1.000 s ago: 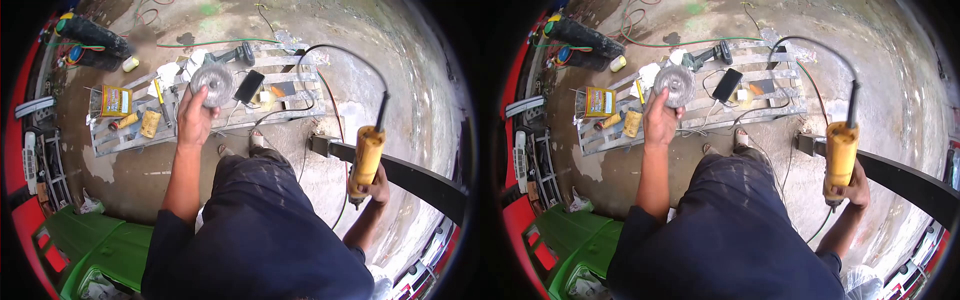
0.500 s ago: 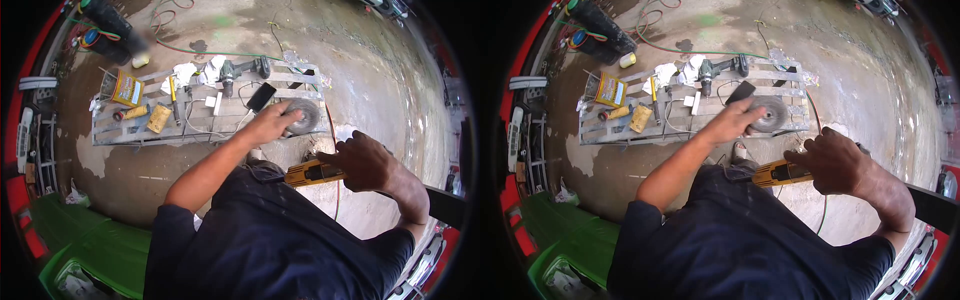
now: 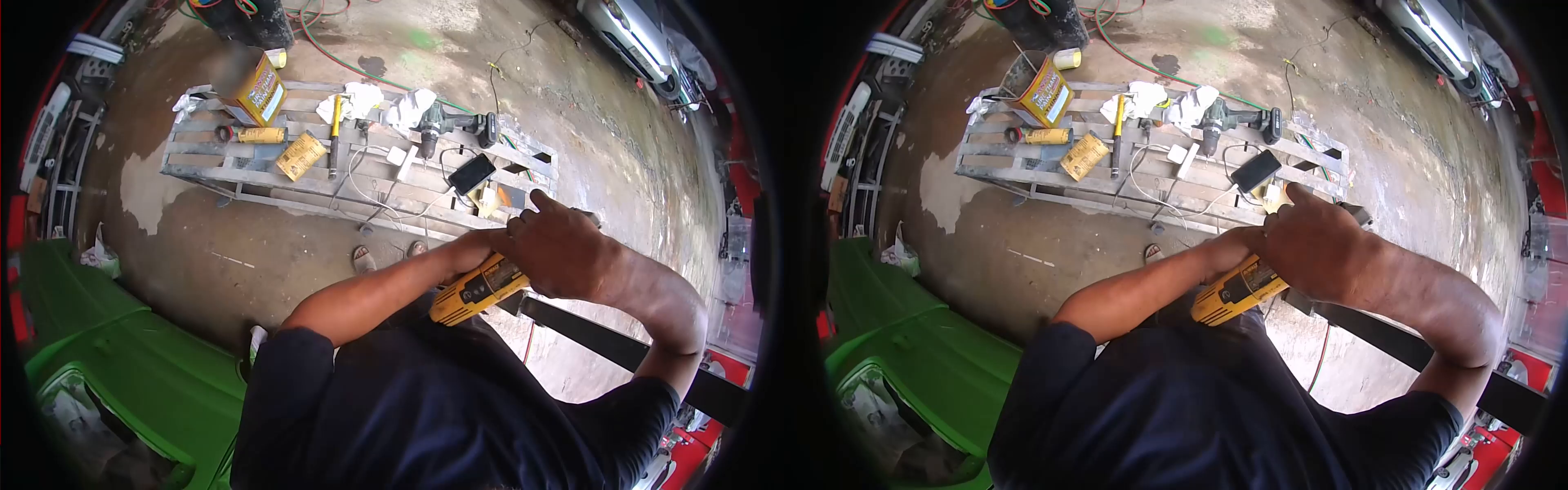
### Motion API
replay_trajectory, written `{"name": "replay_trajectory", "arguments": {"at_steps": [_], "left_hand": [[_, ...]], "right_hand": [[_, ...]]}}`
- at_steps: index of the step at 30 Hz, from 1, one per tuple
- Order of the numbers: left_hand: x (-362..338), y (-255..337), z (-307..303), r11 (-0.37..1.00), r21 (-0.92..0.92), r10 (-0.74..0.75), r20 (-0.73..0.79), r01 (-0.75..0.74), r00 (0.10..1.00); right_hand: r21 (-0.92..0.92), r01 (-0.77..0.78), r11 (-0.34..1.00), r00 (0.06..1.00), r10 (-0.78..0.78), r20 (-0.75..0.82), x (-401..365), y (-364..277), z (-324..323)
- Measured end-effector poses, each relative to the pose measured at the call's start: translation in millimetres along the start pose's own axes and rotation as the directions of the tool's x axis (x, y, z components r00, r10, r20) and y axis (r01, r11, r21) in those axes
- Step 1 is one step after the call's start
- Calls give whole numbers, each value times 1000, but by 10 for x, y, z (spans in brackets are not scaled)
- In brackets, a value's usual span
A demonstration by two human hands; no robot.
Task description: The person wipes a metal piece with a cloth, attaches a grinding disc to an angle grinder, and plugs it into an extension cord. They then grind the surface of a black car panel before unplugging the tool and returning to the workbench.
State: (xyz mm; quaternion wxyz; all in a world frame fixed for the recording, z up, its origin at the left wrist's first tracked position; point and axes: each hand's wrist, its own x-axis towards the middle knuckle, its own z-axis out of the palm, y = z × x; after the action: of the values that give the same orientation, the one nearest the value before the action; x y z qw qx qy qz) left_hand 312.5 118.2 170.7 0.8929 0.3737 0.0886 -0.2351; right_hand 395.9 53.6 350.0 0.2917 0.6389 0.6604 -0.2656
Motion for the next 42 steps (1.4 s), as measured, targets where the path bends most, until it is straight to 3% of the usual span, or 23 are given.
{"name": "replay_trajectory", "arguments": {"at_steps": [2, 3, 4, 5, 7, 8, 9, 11, 13, 15, 16, 17, 19, 20, 21, 23, 25, 29, 33, 35, 37, 38, 42], "left_hand": [[57, -185, -143, 1000, -6, 9, -95, -9, 995], [12, -160, -146, 1000, -9, 7, -95, -8, 995], [-41, -115, -156, 997, -77, 23, -97, -31, 995], [-89, -78, -161, 988, -144, 37, -101, -51, 994], [-88, -3, -177, 985, -91, 131, -147, -146, 980], [-79, 29, -184, 972, -155, 155, -149, -178, 977], [-78, 55, -176, 953, -219, 178, -152, -209, 972], [-67, 171, -144, 931, -253, 238, -129, -264, 963], [59, 224, -128, 915, -229, 311, -123, -332, 942], [260, 220, -130, 920, -182, 309, -211, -348, 927], [356, 258, -143, 928, -186, 293, -175, -324, 940], [435, 308, -129, 934, -194, 276, -140, -300, 951], [584, 292, -53, 954, -41, 272, -284, -295, 919], [689, 265, -20, 956, -17, 274, -311, -294, 910], [764, 213, 15, 958, 3, 269, -344, -285, 900], [914, 23, -3, 973, 18, 218, -400, -230, 890], [1043, -84, -90, 981, 26, 183, -459, -193, 870], [1069, -44, -10, 983, -75, 137, -302, -167, 943], [1336, 170, 61, 940, 15, 318, -393, -340, 863], [1478, 362, 356, 847, 50, 506, -382, -530, 773], [1601, 381, 602, 741, 198, 652, -441, -641, 617], [1583, 290, 497, 759, 221, 642, -408, -612, 649], [1057, 119, 539, 838, 397, 530, -427, -375, 733]], "right_hand": [[14, 0, 1000, 999, -1, 48, 38, 4, -3], [-34, 10, 999, 973, -17, -230, 29, 32, 72], [-83, 5, 997, 870, -45, -490, 13, 63, 130], [-83, 7, 997, 871, -47, -490, -17, 71, 176], [127, -139, 982, 698, 188, -691, -101, 61, 210], [215, -191, 958, 547, 286, -787, -150, 107, 346], [353, -154, 923, 264, 383, -885, -151, 192, 577], [627, 375, 683, -224, 723, -654, 53, 319, 1079], [554, 804, 218, 50, 902, -428, 425, 444, 1531], [853, 335, 401, 366, 779, -510, 727, 691, 1811], [707, 702, 84, 439, 730, -523, 868, 779, 1885], [401, 874, -276, 475, 659, -583, 939, 883, 1910], [511, 822, -252, 560, 520, -644, 826, 1197, 1909], [461, 775, -431, 630, 482, -608, 863, 1342, 1973], [438, 788, -434, 615, 504, -607, 918, 1465, 2036], [362, 738, -569, 571, 243, -784, 1006, 1611, 2135], [364, 690, -626, 617, 244, -748, 935, 1633, 2155], [385, 758, -527, 588, 295, -753, 775, 1670, 2164], [418, 868, -268, 494, 382, -781, 549, 1960, 1899], [318, 928, -195, 373, 467, -802, 263, 2013, 1616], [139, 932, -334, 286, 449, -846, 199, 2084, 1490], [71, 903, -423, 277, 450, -849, 187, 2068, 1456], [119, 669, -734, 521, 349, -779, 221, 2098, 1760]]}}
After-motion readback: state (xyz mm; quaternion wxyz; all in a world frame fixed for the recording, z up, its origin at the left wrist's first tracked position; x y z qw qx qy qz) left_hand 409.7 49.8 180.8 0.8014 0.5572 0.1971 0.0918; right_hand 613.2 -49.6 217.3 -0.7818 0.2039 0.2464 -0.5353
